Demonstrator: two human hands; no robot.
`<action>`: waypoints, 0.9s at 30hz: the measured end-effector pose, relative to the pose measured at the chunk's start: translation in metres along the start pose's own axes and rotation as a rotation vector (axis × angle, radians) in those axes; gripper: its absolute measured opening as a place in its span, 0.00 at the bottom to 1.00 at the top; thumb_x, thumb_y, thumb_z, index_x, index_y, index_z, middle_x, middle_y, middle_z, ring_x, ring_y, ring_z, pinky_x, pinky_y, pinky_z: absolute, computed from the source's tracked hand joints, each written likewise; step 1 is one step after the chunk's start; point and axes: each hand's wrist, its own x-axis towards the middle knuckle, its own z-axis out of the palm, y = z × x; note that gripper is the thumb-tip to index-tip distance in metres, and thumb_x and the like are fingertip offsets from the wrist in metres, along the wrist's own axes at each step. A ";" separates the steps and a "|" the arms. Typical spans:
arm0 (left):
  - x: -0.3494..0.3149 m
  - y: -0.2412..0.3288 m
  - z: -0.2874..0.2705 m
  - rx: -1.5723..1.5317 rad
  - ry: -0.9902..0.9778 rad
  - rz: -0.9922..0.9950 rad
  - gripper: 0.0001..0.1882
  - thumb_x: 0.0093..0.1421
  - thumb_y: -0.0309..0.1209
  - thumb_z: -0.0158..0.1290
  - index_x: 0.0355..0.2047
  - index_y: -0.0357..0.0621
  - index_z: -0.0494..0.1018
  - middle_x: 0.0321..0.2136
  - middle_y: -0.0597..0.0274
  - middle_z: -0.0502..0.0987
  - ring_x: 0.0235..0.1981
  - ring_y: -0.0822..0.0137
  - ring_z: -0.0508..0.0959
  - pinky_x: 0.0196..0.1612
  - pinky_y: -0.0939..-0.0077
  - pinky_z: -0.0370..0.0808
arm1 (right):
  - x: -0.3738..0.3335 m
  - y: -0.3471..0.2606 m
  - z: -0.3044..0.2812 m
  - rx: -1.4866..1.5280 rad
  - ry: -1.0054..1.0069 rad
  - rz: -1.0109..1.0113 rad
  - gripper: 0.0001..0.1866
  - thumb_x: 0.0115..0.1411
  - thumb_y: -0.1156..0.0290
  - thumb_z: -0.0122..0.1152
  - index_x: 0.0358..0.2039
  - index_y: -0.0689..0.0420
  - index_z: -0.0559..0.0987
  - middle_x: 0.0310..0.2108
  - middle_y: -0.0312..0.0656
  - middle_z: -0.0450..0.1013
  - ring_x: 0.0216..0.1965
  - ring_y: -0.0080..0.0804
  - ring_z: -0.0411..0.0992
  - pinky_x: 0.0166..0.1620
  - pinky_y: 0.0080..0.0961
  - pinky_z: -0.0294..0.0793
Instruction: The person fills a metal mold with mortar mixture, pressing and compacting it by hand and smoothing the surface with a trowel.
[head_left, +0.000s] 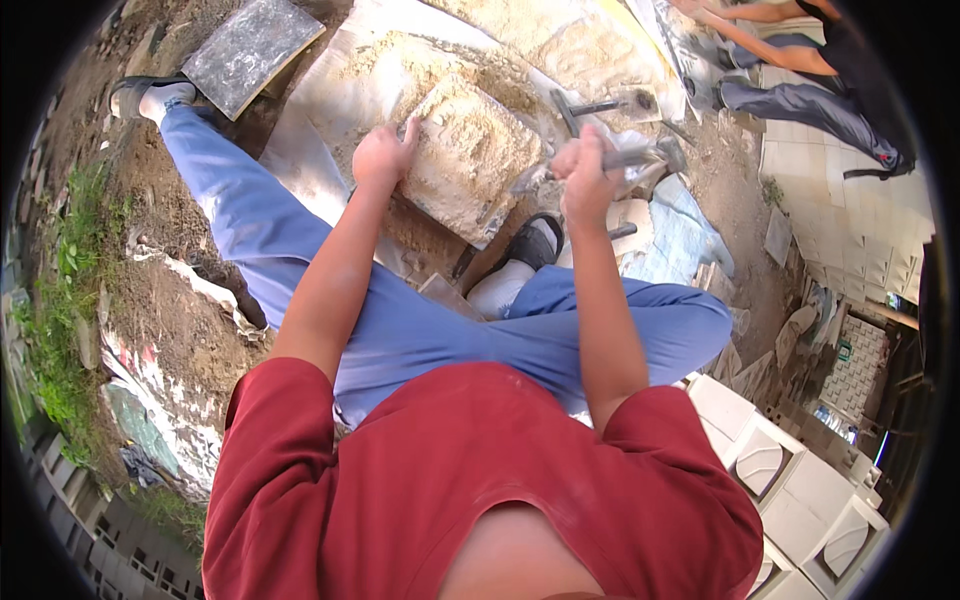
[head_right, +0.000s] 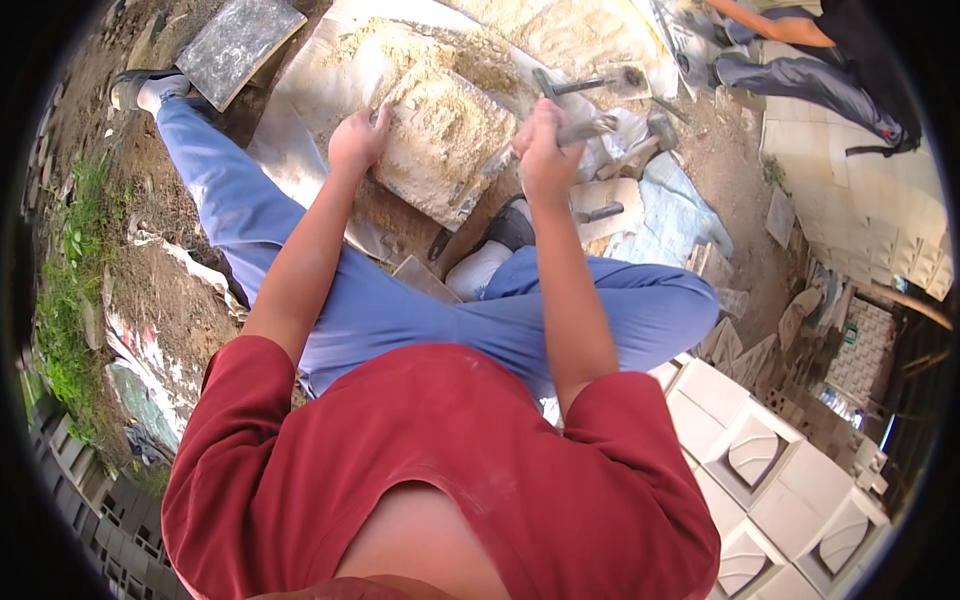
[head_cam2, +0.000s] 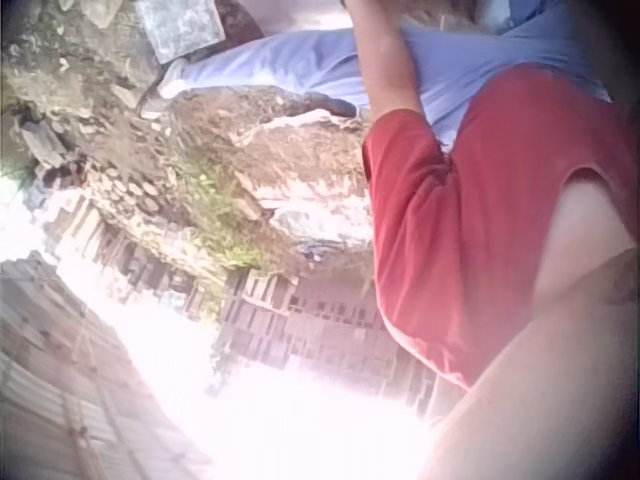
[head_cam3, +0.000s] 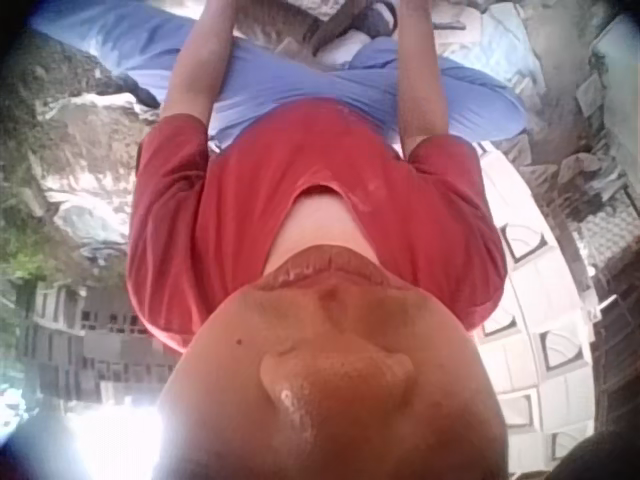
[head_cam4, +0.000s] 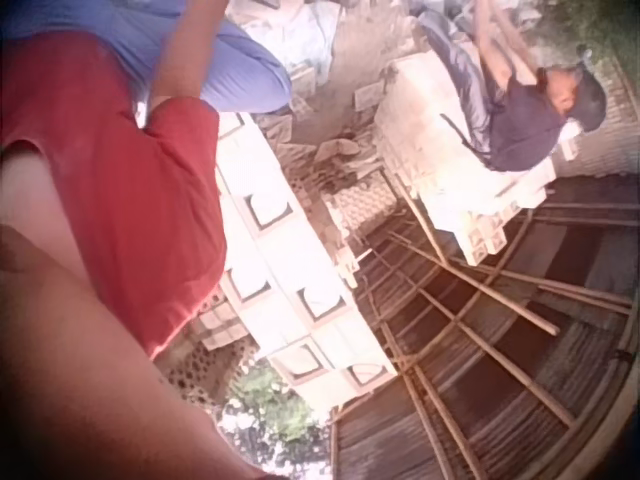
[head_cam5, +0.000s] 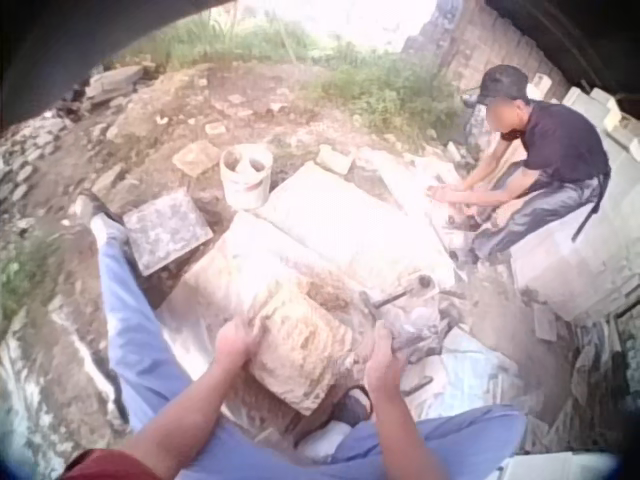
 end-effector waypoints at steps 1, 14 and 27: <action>0.003 -0.002 0.001 -0.001 0.010 -0.004 0.37 0.67 0.63 0.39 0.42 0.41 0.83 0.41 0.40 0.83 0.45 0.44 0.83 0.51 0.51 0.77 | 0.002 -0.004 0.001 0.089 0.033 0.009 0.21 0.73 0.70 0.47 0.19 0.52 0.64 0.14 0.30 0.60 0.14 0.17 0.55 0.19 0.21 0.53; -0.001 0.000 0.007 0.009 0.006 0.028 0.37 0.68 0.63 0.39 0.39 0.40 0.82 0.39 0.39 0.83 0.44 0.43 0.83 0.49 0.49 0.77 | 0.000 0.013 0.008 -0.087 -0.022 0.051 0.20 0.73 0.69 0.48 0.20 0.52 0.66 0.13 0.29 0.59 0.13 0.16 0.53 0.17 0.22 0.51; -0.001 0.010 0.000 -0.019 -0.003 0.012 0.37 0.67 0.63 0.40 0.40 0.40 0.82 0.39 0.39 0.83 0.45 0.44 0.82 0.50 0.51 0.77 | -0.007 -0.012 -0.003 0.014 0.116 -0.011 0.22 0.74 0.67 0.48 0.18 0.53 0.64 0.12 0.30 0.58 0.13 0.19 0.54 0.19 0.23 0.52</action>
